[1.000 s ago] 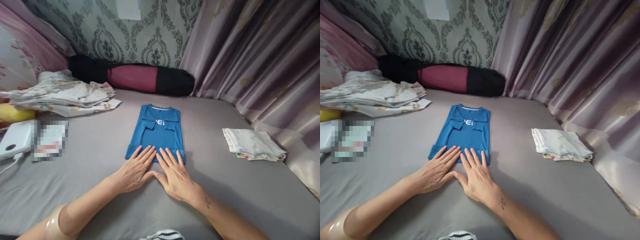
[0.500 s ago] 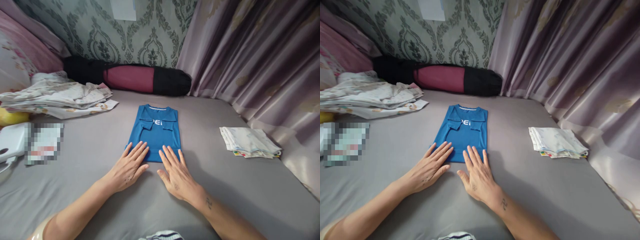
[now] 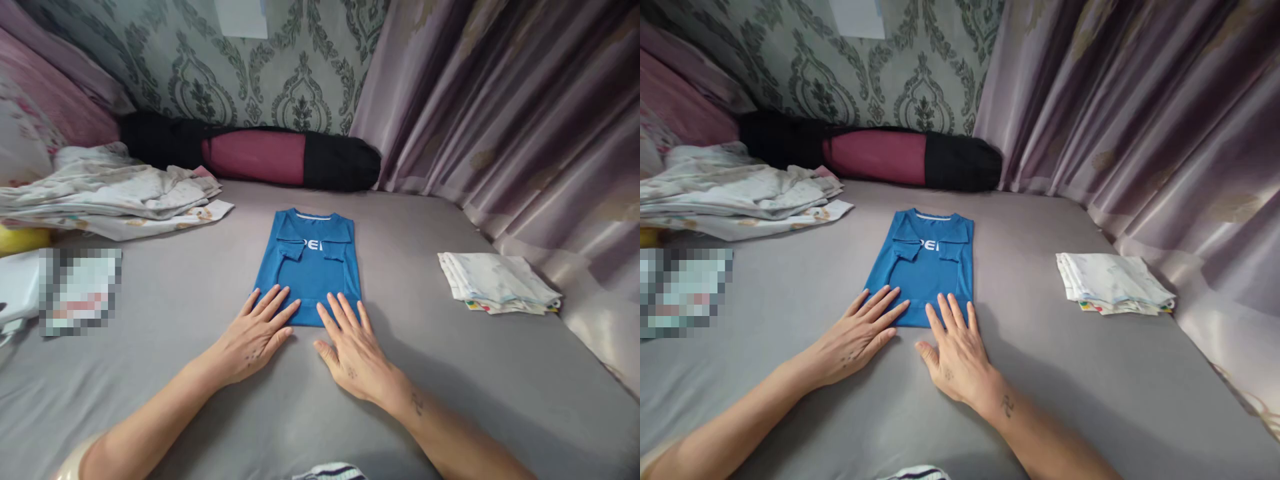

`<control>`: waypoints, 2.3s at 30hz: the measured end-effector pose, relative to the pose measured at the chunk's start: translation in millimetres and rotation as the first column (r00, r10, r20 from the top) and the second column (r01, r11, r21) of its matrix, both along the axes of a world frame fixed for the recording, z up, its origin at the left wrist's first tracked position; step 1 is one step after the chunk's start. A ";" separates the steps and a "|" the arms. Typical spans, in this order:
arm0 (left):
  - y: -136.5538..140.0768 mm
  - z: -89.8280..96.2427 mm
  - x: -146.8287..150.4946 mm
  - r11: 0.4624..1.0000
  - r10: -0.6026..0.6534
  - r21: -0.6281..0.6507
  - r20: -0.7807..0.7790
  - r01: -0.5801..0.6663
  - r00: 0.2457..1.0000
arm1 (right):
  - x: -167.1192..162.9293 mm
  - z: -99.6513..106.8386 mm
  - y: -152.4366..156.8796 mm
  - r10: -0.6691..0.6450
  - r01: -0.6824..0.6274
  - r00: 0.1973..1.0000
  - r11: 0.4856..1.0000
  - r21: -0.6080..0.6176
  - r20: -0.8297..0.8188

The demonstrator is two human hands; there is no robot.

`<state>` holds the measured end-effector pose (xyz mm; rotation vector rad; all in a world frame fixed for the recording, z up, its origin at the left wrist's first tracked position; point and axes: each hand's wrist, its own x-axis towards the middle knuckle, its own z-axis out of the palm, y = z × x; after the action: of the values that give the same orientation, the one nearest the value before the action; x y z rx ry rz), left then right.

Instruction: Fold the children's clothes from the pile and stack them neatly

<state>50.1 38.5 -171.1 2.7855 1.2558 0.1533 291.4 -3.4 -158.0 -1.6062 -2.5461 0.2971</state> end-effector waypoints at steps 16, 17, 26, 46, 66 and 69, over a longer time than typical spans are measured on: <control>8.6 -7.7 -15.8 0.990 0.134 0.045 0.063 -0.137 0.989 | 8.6 -4.0 5.2 -0.163 0.160 0.986 0.984 0.082 0.030; 8.8 -8.1 -15.9 0.990 0.135 0.042 0.061 -0.137 0.989 | 8.8 -4.8 5.1 -0.166 0.163 0.986 0.983 0.083 0.034; 10.7 -10.5 -15.6 0.994 0.108 -0.003 0.046 -0.108 0.993 | 6.4 -9.9 3.7 -0.184 0.179 0.981 0.981 0.079 0.063; 12.2 3.1 -9.0 0.986 -0.115 0.146 0.230 0.082 0.966 | 4.8 -0.7 8.4 -0.110 0.135 0.985 0.970 0.205 -0.130; 18.1 7.9 -25.1 0.985 -0.087 0.159 0.152 0.062 0.985 | 30.3 -10.4 20.9 -0.067 0.083 0.995 0.964 0.253 -0.073; 19.5 7.2 -30.6 0.991 -0.062 0.123 0.148 0.044 0.987 | 35.8 -13.0 22.0 -0.045 0.071 0.993 0.969 0.238 -0.111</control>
<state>19.4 58.0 -163.9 2.8398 1.1720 0.4420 327.2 18.6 -171.0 -1.5280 -2.3480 0.0602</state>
